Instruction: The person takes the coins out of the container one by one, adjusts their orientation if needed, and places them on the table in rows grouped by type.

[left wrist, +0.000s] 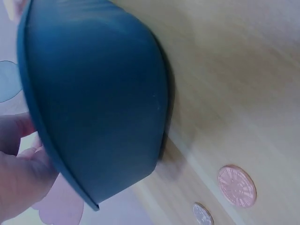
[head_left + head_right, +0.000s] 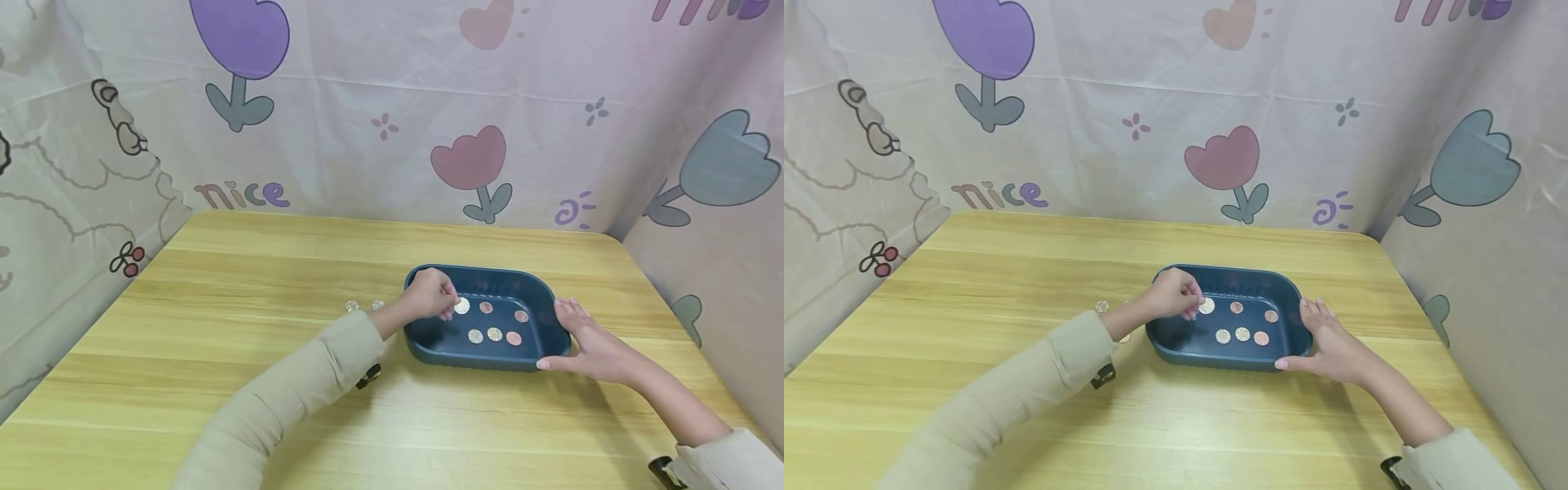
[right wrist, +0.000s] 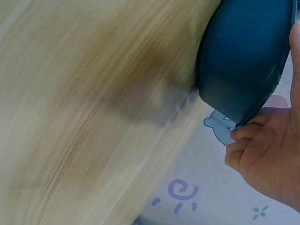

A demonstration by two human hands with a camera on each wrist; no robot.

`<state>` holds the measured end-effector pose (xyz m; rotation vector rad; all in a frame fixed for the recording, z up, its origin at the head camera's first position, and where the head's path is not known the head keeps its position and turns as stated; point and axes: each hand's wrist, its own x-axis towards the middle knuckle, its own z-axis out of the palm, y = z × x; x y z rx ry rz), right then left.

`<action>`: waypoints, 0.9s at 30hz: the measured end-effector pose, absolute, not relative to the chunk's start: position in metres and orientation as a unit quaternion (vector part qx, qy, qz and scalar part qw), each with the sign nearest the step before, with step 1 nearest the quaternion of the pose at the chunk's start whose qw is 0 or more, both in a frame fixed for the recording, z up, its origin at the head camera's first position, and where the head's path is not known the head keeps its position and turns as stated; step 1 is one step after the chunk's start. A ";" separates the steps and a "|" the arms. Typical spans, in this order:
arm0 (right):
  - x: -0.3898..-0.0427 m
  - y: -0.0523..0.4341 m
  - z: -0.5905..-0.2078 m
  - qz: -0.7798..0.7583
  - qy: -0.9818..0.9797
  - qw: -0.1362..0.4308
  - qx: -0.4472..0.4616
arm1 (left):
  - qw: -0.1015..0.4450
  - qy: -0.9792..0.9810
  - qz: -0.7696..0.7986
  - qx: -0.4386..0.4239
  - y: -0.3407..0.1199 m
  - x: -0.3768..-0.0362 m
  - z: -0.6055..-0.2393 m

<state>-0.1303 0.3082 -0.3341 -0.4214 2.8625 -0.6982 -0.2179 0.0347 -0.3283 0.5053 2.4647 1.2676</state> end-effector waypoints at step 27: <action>-0.131 0.309 -0.335 -0.236 0.958 0.081 -0.143 | 0.140 0.819 0.542 0.127 -0.046 -0.210 -0.328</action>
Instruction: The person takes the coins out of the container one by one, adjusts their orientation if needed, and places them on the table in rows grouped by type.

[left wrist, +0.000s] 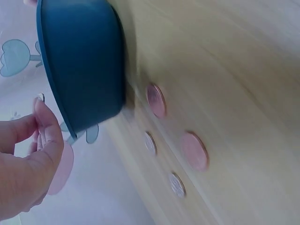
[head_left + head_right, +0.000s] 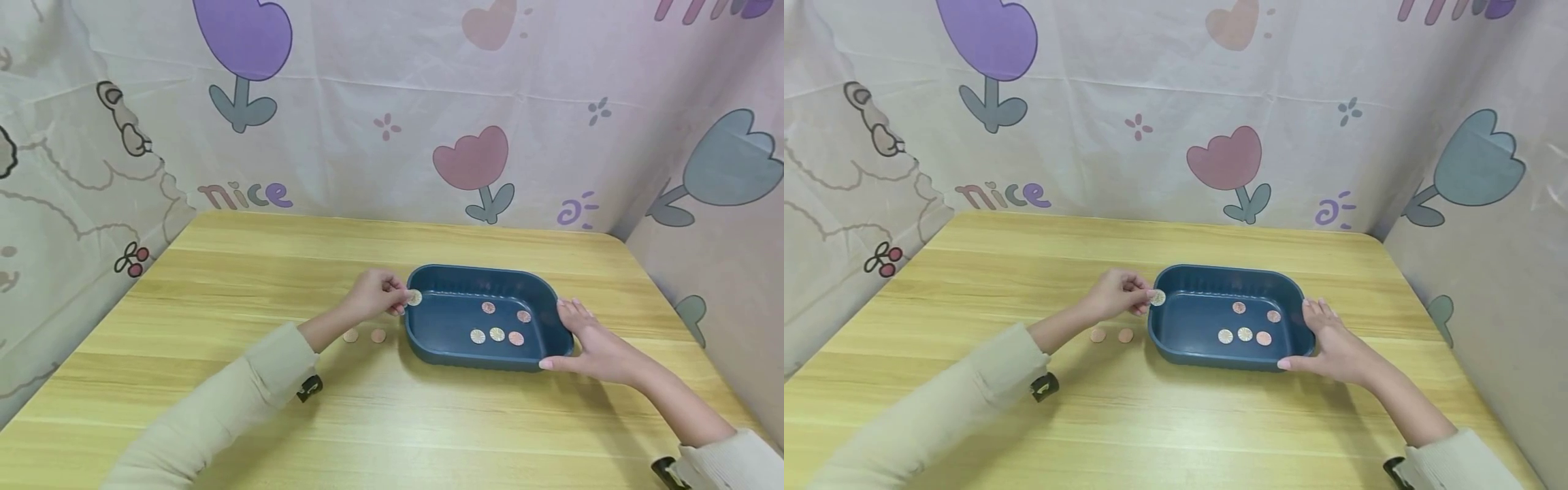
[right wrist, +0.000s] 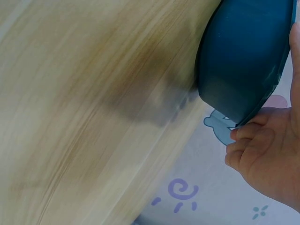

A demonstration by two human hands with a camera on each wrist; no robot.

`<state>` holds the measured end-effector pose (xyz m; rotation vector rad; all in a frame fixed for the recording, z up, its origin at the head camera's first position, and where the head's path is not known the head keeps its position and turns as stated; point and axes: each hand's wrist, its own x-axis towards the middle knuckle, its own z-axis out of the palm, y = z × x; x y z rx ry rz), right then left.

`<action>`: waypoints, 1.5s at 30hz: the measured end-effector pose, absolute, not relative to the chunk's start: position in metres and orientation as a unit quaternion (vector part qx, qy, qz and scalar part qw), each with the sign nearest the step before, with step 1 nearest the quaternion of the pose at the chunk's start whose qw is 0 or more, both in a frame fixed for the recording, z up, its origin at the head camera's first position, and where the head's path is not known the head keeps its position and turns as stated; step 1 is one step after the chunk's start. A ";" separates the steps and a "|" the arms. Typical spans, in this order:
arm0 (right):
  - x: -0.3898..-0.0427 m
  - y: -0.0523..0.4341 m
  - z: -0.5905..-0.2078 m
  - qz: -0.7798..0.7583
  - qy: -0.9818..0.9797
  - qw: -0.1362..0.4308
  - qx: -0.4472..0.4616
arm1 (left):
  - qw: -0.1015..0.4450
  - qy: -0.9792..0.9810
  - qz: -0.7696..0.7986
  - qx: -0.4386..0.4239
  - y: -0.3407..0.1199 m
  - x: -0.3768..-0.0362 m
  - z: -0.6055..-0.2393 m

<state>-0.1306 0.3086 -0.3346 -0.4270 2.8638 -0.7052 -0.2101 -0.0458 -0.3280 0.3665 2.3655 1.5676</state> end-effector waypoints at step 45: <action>-0.132 0.311 -0.333 -0.234 0.958 0.088 -0.139 | 0.133 0.914 0.382 0.025 -0.161 -0.229 -0.368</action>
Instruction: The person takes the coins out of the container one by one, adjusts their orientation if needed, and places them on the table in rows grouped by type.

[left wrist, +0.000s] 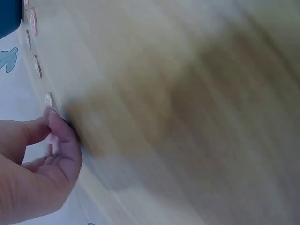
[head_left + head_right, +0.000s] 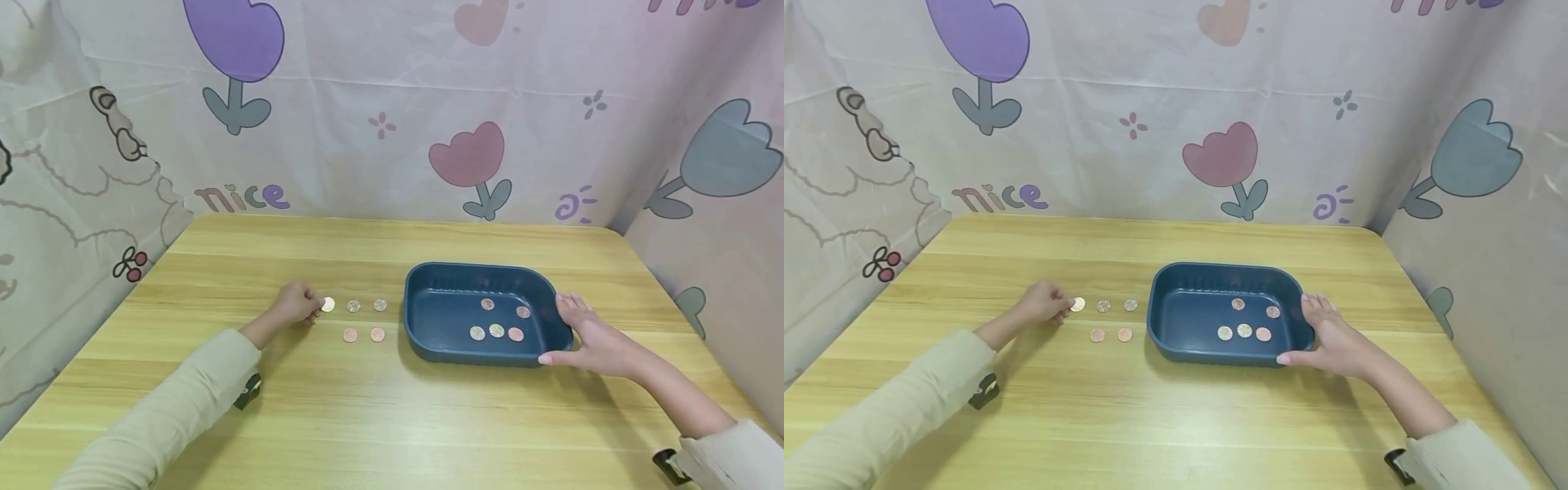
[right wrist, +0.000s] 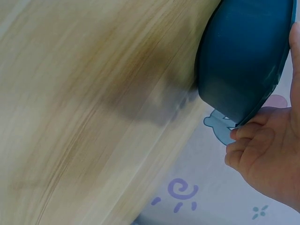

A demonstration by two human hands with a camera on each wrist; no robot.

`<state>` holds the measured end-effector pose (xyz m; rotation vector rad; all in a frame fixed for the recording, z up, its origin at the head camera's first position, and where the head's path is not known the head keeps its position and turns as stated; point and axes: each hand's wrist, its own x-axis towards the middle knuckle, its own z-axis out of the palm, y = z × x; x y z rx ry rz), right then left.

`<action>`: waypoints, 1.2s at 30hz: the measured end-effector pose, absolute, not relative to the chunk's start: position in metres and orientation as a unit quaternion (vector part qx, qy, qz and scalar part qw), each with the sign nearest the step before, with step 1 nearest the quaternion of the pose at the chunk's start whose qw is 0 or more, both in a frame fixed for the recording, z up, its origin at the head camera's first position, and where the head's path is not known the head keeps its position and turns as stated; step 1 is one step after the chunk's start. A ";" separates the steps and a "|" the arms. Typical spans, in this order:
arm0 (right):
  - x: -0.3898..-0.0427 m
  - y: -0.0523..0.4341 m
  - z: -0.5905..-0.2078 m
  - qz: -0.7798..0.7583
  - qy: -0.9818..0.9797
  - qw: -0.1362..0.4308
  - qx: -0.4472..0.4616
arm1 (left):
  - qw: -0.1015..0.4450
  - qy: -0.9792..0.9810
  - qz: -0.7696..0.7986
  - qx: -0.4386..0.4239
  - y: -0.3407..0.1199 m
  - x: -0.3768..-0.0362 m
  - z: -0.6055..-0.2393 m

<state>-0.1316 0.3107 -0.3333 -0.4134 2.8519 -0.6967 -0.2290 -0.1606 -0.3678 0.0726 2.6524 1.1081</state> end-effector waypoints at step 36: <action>-0.132 0.310 -0.333 -0.235 0.958 0.087 -0.141 | 0.009 0.883 0.468 0.035 -0.111 -0.216 -0.318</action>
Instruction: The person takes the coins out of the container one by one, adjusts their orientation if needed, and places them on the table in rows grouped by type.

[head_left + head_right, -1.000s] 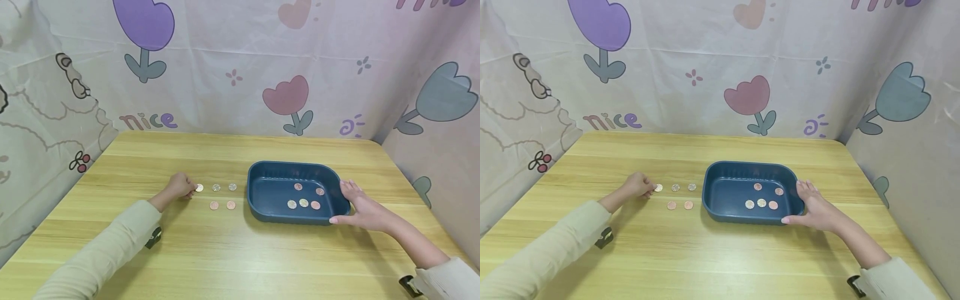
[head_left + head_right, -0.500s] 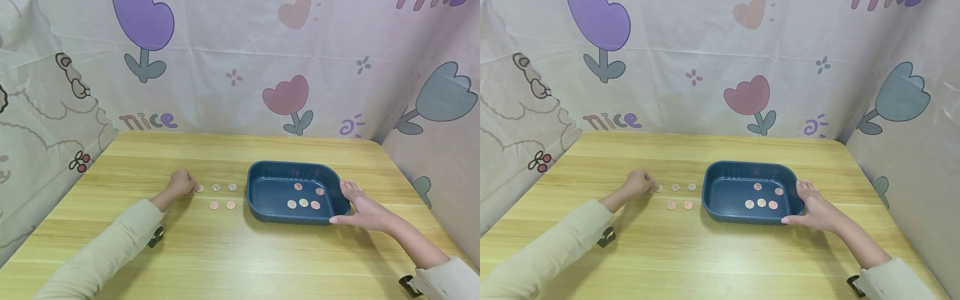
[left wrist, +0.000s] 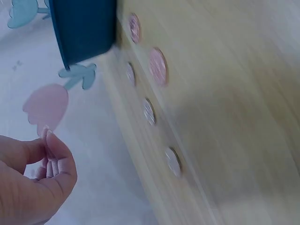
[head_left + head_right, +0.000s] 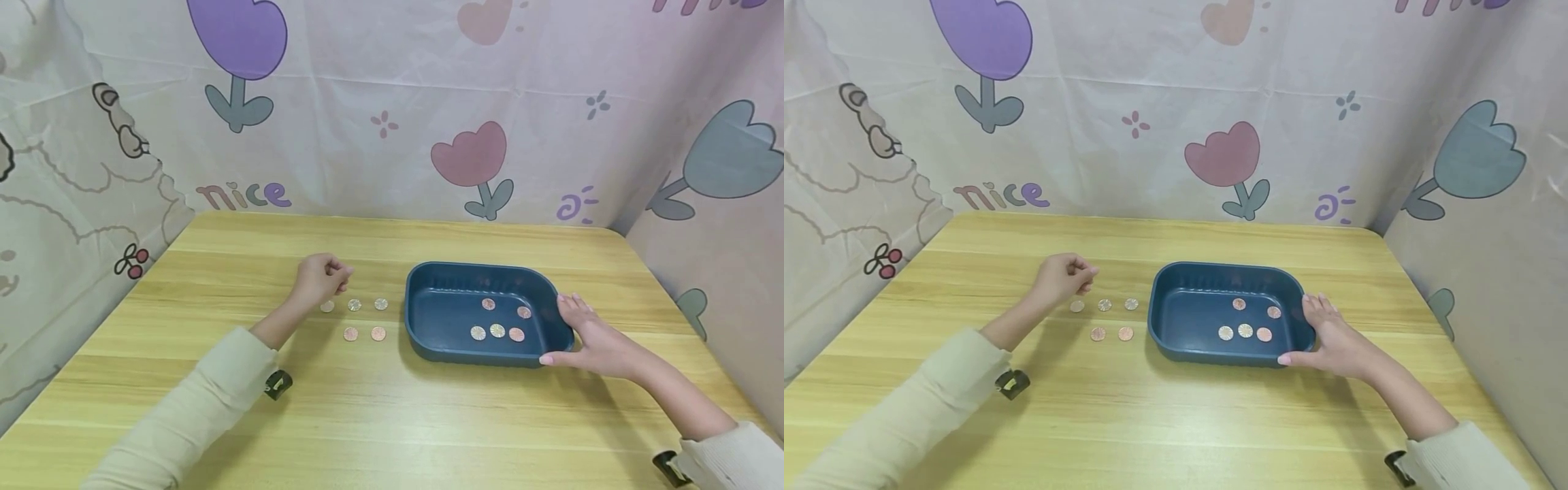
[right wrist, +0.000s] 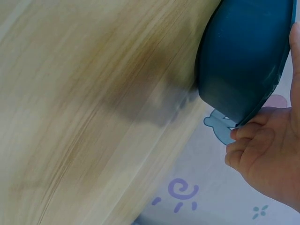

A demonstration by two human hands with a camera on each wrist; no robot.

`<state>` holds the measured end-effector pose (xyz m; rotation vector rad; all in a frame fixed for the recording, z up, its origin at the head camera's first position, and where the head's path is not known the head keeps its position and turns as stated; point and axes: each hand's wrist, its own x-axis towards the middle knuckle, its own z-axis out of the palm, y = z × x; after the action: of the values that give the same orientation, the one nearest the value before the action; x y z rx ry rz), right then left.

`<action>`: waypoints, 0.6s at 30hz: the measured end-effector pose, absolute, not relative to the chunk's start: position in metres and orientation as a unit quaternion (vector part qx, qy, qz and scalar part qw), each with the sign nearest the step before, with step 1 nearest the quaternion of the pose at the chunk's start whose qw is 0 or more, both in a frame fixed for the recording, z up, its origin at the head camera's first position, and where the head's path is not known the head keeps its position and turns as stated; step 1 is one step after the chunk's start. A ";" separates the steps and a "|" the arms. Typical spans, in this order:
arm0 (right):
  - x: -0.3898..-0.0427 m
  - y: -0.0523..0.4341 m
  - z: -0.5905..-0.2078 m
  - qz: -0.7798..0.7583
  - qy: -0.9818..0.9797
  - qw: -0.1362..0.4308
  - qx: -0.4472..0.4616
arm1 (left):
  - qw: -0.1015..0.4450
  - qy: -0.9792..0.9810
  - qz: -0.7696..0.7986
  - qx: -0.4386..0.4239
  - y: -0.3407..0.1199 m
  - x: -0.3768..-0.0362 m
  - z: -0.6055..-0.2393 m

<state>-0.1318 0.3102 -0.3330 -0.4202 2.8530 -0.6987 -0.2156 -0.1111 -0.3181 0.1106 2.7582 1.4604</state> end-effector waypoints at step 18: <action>-0.132 0.311 -0.334 -0.237 0.957 0.088 -0.140 | 0.006 0.835 0.541 0.098 -0.038 -0.206 -0.319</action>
<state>-0.1324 0.3109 -0.3345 -0.4180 2.8505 -0.7049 -0.2064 -0.0377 -0.3194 0.3053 2.6142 1.6937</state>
